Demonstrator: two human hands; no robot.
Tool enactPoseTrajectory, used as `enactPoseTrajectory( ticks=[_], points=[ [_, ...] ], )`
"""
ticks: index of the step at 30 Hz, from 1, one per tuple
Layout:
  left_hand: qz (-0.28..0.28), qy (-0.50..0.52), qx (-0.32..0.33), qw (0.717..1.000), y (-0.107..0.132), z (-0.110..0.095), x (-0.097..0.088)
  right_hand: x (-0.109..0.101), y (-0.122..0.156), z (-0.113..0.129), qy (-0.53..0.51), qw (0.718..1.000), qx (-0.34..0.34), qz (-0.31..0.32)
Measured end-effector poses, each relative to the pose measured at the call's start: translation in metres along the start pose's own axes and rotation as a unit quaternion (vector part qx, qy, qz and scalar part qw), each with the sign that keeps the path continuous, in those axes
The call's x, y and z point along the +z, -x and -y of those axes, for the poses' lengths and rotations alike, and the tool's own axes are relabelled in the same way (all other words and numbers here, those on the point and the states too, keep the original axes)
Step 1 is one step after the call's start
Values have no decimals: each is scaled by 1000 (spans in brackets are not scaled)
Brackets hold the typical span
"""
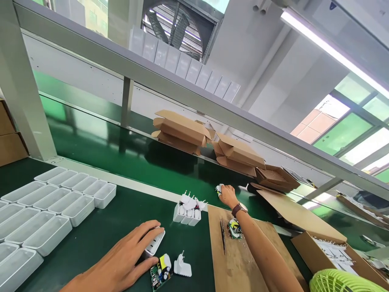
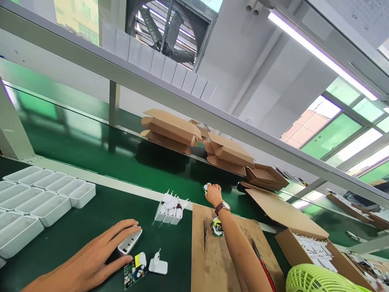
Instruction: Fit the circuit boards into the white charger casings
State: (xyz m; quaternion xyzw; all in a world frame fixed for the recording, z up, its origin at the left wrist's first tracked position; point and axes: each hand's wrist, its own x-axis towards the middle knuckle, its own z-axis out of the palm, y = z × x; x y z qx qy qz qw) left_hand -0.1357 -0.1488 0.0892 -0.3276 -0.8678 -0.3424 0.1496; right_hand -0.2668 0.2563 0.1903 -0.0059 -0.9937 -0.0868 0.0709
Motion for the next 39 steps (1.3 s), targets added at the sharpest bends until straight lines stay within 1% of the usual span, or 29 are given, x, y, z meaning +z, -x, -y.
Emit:
enactPoseTrajectory(
  ticks=[3, 5, 7, 9, 11, 12, 14, 15, 17, 19, 20, 22, 24, 26, 28, 30, 32, 33, 35, 37, 39],
  points=[
    [2, -5, 7, 1000, 0, -3, -4, -11, 11, -8, -4, 1000, 15, -13],
    [3, -14, 16, 1000, -1, -4, -7, -23, 31, -19, -9, 999, 20, -26],
    [4, -26, 24, 999, -1, -6, -8, -38, 63, -31, -17, 999, 18, -43],
    [3, -38, 28, 999, -1, -8, -9, -51, 102, -41, -29, 998, 12, -60],
    [3, -43, 31, 999, -1, -10, -10, -58, 143, -46, -43, 997, 3, -71],
    [5, -45, 33, 998, -1, -11, -10, -57, 163, -47, -53, 996, -5, -75],
    [12, -47, 37, 998, -2, -11, -10, -51, 196, -45, -90, 991, -37, -87],
    [16, -46, 40, 998, -2, -11, -10, -45, 208, -42, -109, 988, -53, -93],
    [22, -39, 42, 998, -4, -11, -11, -35, 224, -34, -140, 982, -80, -99],
    [26, -25, 39, 999, -6, -11, -13, -30, 228, -23, -160, 977, -93, -105],
    [30, -18, 36, 999, -8, -11, -15, -31, 228, -16, -172, 974, -98, -110],
    [42, -6, 33, 999, -12, -12, -19, -38, 223, 3, -201, 965, -110, -124],
    [52, 11, 30, 998, -15, -13, -23, -49, 215, 27, -236, 955, -129, -123],
    [55, 31, 20, 998, -18, -13, -26, -56, 208, 58, -275, 943, -163, -95],
    [50, 44, 6, 998, -20, -11, -26, -56, 200, 90, -312, 924, -215, -56],
    [38, 47, -6, 998, -21, -9, -26, -47, 193, 120, -333, 904, -268, -24],
    [21, 46, -19, 999, -21, -8, -26, -35, 187, 142, -338, 889, -310, 1],
    [16, 46, -25, 998, -21, -7, -26, -28, 185, 148, -337, 884, -325, 12],
    [14, 48, -36, 998, -22, -7, -27, -18, 183, 154, -341, 878, -335, 29],
    [17, 50, -46, 998, -21, -7, -27, -13, 185, 152, -359, 872, -330, 38],
    [20, 57, -58, 996, -21, -9, -28, -11, 188, 147, -384, 865, -320, 29]
  ],
)
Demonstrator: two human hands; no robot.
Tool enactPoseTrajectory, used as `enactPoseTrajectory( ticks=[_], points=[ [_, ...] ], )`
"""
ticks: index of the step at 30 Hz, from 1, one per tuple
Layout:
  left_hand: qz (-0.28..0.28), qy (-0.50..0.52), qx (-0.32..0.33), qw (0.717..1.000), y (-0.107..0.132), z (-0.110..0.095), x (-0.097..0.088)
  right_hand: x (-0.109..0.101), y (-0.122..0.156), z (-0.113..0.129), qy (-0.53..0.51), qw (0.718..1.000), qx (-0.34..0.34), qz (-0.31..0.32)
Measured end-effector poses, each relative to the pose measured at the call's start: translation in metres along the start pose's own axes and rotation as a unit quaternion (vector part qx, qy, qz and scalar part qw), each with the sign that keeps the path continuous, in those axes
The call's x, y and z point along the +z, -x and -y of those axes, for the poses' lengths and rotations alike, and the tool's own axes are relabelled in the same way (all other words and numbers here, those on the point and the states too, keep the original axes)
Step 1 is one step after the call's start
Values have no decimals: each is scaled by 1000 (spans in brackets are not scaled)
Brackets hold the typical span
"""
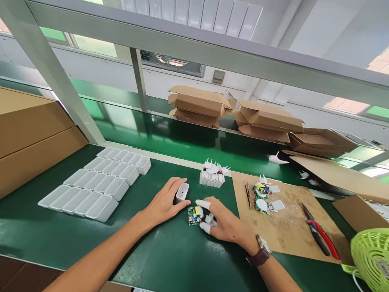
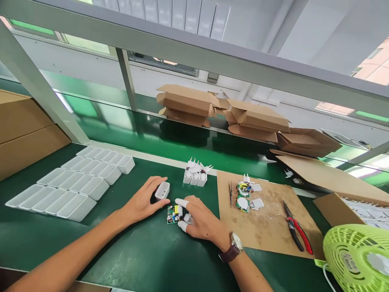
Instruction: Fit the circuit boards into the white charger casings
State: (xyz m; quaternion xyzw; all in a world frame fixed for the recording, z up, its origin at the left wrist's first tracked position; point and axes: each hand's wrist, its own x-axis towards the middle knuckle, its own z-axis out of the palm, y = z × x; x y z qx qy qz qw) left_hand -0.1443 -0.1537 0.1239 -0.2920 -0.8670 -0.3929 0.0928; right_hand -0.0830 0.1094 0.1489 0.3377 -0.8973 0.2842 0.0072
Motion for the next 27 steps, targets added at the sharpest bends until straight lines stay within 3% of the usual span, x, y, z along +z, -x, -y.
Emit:
enactPoseTrajectory(
  ticks=[5, 13, 16, 21, 27],
  points=[
    [26, 41, -44, 998, 3, -3, 0, -1, 9, -6, 15, 996, 26, -85],
    [119, 94, -125, 981, 5, -4, -13, 4, 12, -16, 66, 993, 45, -89],
    [133, 85, -139, 978, 4, -5, -14, 6, 8, -10, 55, 989, 43, -132],
    [87, 93, -59, 990, 7, -3, -3, 4, 0, 10, 11, 969, 18, -246],
    [24, 56, 95, 994, 7, -6, 6, 8, -3, 25, 13, 957, -53, -284]
  ],
)
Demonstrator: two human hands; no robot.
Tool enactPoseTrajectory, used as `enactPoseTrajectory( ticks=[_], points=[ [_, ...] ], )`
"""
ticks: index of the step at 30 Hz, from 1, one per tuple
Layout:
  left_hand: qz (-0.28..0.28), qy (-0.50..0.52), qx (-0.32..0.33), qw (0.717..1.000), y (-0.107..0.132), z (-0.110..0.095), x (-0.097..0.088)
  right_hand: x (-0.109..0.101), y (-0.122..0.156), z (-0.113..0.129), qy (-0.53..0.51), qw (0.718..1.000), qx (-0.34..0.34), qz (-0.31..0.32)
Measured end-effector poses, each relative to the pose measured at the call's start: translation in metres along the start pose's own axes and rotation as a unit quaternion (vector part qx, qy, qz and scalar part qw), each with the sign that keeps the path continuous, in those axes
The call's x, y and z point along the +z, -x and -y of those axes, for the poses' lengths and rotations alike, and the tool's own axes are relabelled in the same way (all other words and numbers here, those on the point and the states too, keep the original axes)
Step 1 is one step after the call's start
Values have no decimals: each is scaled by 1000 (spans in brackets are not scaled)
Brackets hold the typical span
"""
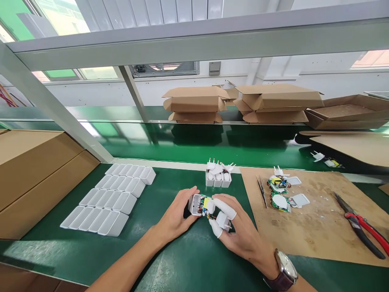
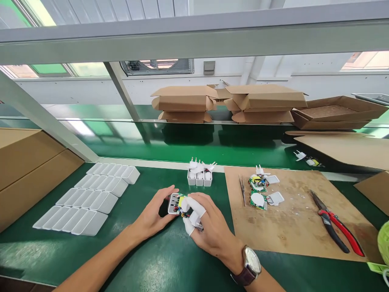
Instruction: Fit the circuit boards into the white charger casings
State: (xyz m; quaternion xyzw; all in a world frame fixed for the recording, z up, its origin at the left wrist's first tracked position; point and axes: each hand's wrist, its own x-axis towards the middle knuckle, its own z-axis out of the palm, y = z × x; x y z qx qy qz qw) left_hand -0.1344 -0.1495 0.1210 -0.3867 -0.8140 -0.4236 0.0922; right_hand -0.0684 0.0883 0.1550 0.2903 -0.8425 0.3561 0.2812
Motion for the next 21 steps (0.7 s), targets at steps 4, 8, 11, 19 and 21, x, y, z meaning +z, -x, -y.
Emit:
enactPoseTrajectory(
  ticks=[4, 8, 11, 19, 21],
  points=[
    [9, -30, 24, 999, -2, -3, -3, 7, 6, -4, 32, 999, -41, 10],
    [12, -49, 31, 998, -2, -3, -4, 11, 12, -7, 51, 998, -44, 21],
    [12, -51, 36, 998, -2, -4, -3, 12, 13, -8, 67, 996, -45, 22],
    [35, -56, 21, 998, 0, -2, -3, 13, 15, -8, 77, 996, -38, 28],
    [37, -57, 21, 997, -1, -2, -4, 12, 15, -8, 77, 996, -39, 29]
  ],
)
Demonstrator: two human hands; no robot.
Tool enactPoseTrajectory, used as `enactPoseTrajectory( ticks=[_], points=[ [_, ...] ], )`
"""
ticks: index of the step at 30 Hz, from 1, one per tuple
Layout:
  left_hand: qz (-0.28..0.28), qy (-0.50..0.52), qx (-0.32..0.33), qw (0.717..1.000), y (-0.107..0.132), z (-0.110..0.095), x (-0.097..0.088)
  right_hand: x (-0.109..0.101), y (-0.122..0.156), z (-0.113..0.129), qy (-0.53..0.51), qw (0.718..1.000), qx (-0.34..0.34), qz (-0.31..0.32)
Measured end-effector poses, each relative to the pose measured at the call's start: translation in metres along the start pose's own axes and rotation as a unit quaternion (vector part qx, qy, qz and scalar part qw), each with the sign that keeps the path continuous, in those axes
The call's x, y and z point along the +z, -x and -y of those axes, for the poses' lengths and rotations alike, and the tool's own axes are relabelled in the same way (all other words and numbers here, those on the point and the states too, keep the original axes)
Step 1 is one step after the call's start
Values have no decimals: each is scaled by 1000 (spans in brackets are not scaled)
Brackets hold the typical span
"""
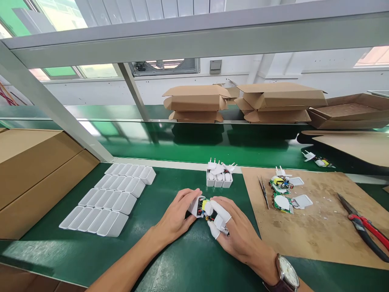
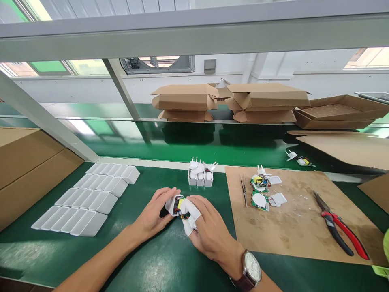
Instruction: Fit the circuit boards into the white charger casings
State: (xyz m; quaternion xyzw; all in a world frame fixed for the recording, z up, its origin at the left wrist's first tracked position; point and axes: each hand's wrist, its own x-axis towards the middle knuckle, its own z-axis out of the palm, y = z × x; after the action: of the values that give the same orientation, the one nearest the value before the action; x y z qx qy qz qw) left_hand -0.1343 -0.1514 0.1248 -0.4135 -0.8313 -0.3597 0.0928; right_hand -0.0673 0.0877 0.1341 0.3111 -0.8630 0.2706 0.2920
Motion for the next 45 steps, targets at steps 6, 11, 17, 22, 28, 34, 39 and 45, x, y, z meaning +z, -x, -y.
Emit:
enactPoseTrajectory(
  ticks=[6, 11, 17, 22, 28, 34, 39, 45],
  points=[
    [-1, -12, 11, 1000, -2, -1, -1, -4, -4, 1, 3, 1000, -1, -2],
    [-4, -12, 15, 1000, -2, -2, -1, -4, -6, 2, 8, 1000, -11, -10],
    [0, -23, 9, 1000, -3, -2, 0, -1, -3, 0, 7, 1000, 8, -3],
    [3, -24, 8, 1000, -3, -3, 0, -3, -4, 0, 13, 1000, 5, 7],
    [7, -62, 2, 998, -5, -9, -2, -3, -5, 0, 8, 1000, 3, 11],
    [17, -74, 0, 997, -4, -8, -3, 0, -3, -2, 19, 1000, -13, 7],
    [13, -66, 9, 998, -4, -7, -3, 0, -5, -2, 10, 1000, -16, 8],
    [-13, -57, 22, 998, -4, -5, -2, -2, -7, -1, 5, 1000, -14, 2]
  ],
)
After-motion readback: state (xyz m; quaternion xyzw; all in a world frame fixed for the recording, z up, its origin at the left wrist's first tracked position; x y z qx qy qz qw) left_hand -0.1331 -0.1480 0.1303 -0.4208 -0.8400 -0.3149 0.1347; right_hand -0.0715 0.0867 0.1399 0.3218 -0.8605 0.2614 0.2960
